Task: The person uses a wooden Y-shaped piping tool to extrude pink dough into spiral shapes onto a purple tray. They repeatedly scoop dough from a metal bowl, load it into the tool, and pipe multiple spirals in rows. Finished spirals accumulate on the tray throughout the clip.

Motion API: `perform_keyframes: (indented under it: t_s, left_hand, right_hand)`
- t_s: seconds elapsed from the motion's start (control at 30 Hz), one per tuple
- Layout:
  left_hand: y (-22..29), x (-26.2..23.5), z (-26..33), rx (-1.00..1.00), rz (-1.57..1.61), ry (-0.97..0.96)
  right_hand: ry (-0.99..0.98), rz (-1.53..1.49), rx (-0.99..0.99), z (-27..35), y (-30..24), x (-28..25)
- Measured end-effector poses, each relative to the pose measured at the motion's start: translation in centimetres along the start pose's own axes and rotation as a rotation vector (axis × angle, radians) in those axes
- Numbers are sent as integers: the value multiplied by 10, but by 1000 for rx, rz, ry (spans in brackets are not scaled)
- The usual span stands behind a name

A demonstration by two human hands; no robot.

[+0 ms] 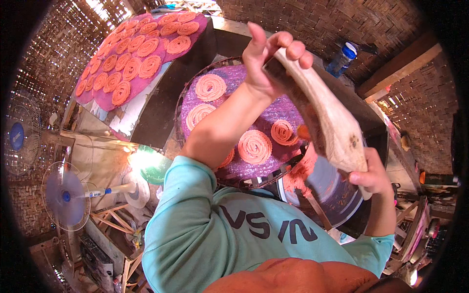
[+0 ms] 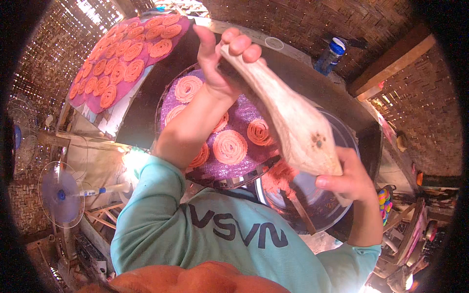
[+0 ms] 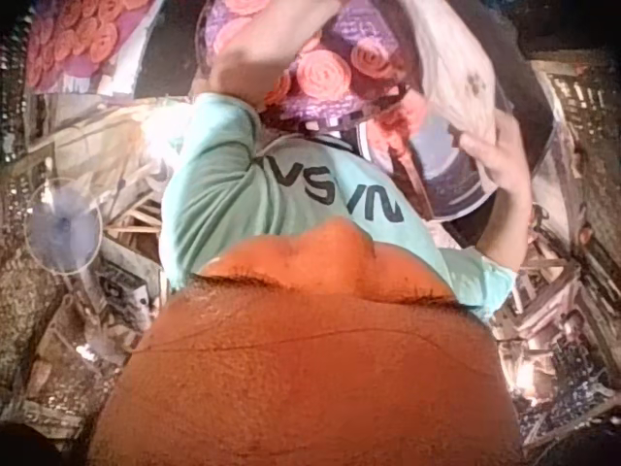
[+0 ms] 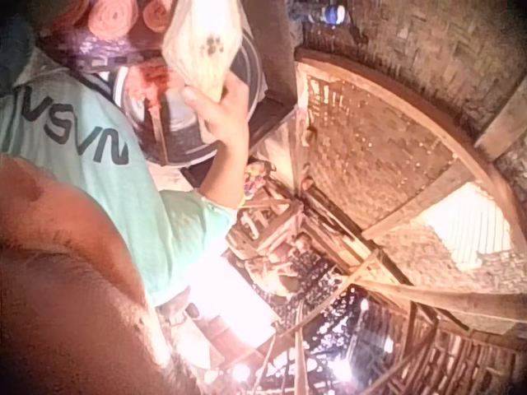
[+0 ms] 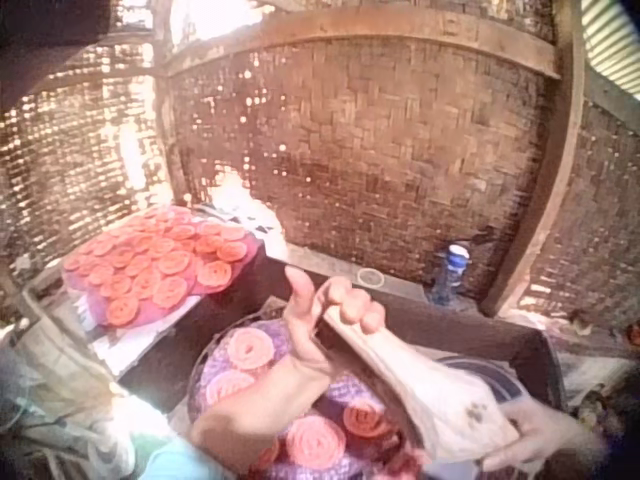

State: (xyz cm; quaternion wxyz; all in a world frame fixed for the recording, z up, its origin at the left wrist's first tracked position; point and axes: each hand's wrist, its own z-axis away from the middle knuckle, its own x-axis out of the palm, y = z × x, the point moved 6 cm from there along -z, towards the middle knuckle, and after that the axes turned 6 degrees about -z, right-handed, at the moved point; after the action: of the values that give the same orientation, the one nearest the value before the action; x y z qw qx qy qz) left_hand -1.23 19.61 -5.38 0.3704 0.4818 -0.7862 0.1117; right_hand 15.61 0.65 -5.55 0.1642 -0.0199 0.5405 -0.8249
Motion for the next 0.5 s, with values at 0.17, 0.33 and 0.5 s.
perform_keyframes:
  t_s: [0.17,0.33,0.5]
  left_hand:
    - [29,7,-20,23,-56,-28]
    - [38,16,0,-45,-41,2]
    - [15,8,11,-93,-219,65]
  right_hand:
    - [68,85,-70,-18,-25,-3]
    - [-30,-29,-17,-23,-16,15]
    - [3,-6,-17,-10,-4,3]
